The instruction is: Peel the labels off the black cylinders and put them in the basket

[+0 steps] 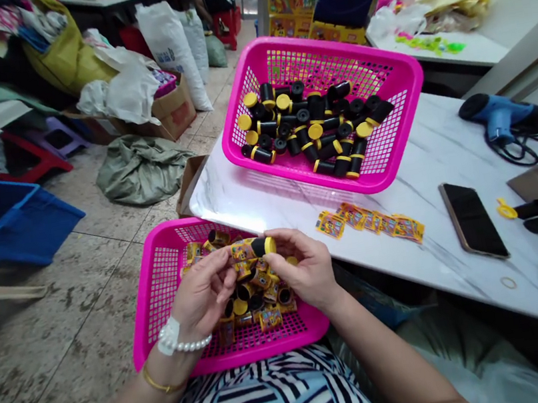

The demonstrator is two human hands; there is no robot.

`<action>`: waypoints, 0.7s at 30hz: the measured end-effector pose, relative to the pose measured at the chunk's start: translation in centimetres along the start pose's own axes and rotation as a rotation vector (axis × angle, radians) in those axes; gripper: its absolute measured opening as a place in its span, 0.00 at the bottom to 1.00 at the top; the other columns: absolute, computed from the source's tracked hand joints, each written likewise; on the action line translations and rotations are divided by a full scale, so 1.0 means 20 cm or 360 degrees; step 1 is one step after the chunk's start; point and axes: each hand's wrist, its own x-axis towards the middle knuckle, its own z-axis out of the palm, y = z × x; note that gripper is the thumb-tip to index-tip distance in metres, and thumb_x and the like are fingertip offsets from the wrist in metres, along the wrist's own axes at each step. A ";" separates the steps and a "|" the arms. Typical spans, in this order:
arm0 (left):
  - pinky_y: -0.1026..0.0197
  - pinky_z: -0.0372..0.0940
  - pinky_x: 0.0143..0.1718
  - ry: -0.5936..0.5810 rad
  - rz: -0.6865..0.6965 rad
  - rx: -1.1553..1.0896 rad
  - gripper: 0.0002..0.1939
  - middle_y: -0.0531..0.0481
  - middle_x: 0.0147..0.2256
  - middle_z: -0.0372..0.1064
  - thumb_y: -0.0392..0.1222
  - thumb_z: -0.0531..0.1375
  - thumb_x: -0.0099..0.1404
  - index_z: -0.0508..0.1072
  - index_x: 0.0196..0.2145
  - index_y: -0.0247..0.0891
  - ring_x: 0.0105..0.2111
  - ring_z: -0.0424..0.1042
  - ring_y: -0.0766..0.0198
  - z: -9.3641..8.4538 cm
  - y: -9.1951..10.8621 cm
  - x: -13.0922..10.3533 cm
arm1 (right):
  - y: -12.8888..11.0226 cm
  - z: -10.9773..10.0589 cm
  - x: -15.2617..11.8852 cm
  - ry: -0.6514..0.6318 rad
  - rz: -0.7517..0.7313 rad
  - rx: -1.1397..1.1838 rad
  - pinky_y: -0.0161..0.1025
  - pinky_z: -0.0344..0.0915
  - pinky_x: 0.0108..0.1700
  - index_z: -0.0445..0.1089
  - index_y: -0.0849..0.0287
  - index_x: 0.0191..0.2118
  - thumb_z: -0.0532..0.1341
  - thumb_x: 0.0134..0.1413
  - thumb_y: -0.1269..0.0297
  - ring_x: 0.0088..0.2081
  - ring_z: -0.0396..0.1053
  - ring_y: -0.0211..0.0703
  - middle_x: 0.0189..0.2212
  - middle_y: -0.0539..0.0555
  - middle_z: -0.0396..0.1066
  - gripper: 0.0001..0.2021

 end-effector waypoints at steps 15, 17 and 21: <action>0.68 0.63 0.26 -0.0260 0.0102 0.0623 0.15 0.50 0.26 0.73 0.42 0.73 0.52 0.81 0.37 0.33 0.23 0.68 0.71 0.00 0.06 0.00 | -0.07 -0.02 0.01 -0.0346 -0.0507 -0.0452 0.45 0.72 0.48 0.73 0.48 0.55 0.67 0.57 0.71 0.46 0.73 0.46 0.45 0.56 0.73 0.20; 0.67 0.65 0.29 -0.0263 0.0197 0.0677 0.14 0.48 0.28 0.75 0.42 0.73 0.52 0.81 0.35 0.33 0.26 0.70 0.69 0.03 0.05 0.01 | -0.06 -0.02 0.01 -0.0325 -0.0612 -0.0513 0.45 0.73 0.46 0.73 0.47 0.55 0.66 0.57 0.71 0.45 0.73 0.46 0.44 0.56 0.72 0.21; 0.65 0.67 0.30 -0.0369 0.0144 0.0651 0.18 0.47 0.31 0.76 0.48 0.71 0.54 0.80 0.39 0.34 0.26 0.71 0.68 0.07 0.02 0.04 | -0.05 -0.03 0.00 -0.0160 -0.0674 -0.0658 0.44 0.74 0.45 0.73 0.49 0.55 0.67 0.55 0.73 0.43 0.73 0.46 0.42 0.56 0.72 0.22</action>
